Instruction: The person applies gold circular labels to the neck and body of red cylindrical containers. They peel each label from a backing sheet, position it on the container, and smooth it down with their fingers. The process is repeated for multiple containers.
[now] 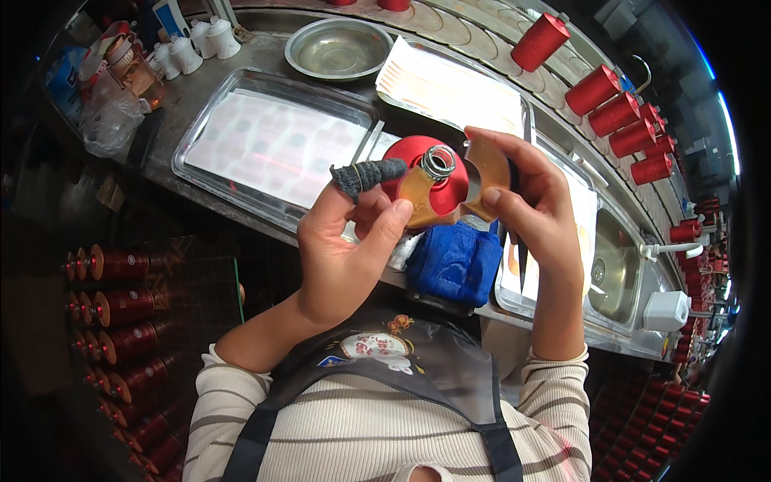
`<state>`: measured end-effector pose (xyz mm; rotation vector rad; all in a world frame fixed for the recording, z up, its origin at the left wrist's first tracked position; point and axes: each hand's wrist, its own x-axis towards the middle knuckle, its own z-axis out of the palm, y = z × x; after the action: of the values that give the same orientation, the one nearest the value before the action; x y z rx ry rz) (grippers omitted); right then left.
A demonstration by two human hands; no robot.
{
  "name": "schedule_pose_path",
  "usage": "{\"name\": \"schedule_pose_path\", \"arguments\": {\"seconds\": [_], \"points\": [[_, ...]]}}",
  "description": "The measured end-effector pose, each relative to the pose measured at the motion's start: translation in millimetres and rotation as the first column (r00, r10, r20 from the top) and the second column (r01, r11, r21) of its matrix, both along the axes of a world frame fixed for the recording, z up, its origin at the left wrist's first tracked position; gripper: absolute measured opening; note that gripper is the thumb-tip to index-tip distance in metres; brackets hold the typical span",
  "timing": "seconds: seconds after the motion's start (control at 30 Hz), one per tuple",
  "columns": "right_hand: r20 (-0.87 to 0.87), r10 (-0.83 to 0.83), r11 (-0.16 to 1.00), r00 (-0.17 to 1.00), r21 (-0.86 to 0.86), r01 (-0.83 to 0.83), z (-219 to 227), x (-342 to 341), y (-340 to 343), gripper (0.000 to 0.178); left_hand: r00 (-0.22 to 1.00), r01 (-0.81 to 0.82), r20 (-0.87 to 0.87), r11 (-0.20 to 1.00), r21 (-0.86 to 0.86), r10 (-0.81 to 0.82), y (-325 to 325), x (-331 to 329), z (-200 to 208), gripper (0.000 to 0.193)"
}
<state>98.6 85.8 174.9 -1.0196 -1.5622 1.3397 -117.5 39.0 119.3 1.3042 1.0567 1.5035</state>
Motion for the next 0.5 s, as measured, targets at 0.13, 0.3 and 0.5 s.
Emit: {"name": "schedule_pose_path", "arguments": {"seconds": [0.13, 0.3, 0.5], "points": [[-0.086, 0.003, 0.997, 0.996, 0.077, 0.004, -10.9, -6.7, 23.0, 0.053, 0.997, -0.048, -0.066, 0.998, -0.04, 0.045, 7.5, -1.1, 0.3, 0.042], [-0.069, -0.126, 0.988, 0.99, -0.093, 0.12, -13.3, -16.1, 23.3, 0.049, 0.994, -0.005, -0.105, 0.999, -0.034, 0.001, 11.9, -10.5, -5.9, 0.062], [-0.277, -0.203, 0.979, 0.939, -0.043, 0.199, -40.0, -24.9, -11.9, 0.068, 0.893, 0.343, 0.371, 0.919, -0.193, -0.255, 31.4, -2.1, -2.1, 0.064]]}}
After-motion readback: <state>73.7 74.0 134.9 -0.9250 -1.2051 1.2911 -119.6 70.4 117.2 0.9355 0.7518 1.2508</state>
